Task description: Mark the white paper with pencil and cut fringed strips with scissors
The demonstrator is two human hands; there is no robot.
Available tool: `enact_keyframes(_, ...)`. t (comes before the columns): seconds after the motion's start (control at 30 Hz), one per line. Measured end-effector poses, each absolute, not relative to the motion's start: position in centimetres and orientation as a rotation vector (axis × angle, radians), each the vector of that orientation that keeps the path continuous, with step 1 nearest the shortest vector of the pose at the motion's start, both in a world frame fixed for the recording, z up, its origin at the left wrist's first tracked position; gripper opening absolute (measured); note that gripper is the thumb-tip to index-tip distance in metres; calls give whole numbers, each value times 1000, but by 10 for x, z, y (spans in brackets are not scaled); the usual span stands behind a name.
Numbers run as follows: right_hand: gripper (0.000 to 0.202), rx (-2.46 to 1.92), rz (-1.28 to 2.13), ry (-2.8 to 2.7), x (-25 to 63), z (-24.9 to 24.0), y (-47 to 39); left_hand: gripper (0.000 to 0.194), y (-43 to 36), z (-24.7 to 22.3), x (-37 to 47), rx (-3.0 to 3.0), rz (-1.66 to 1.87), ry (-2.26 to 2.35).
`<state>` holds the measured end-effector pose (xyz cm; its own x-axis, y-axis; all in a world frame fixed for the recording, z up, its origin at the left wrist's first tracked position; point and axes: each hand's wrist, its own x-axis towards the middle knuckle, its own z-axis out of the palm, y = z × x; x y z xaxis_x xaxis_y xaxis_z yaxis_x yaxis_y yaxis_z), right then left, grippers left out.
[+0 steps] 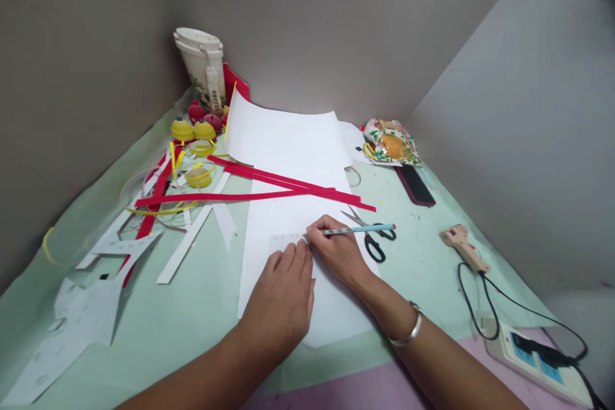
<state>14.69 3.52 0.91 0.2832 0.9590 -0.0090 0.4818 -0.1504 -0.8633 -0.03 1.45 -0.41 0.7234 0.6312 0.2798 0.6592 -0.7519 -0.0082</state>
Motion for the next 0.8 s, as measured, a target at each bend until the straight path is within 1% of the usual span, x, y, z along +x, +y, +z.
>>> enact_keyframes(0.8, 14, -1782, 739, -1331, 147, 10, 34, 46, 14, -4, 0, -2813, -406, -1066)
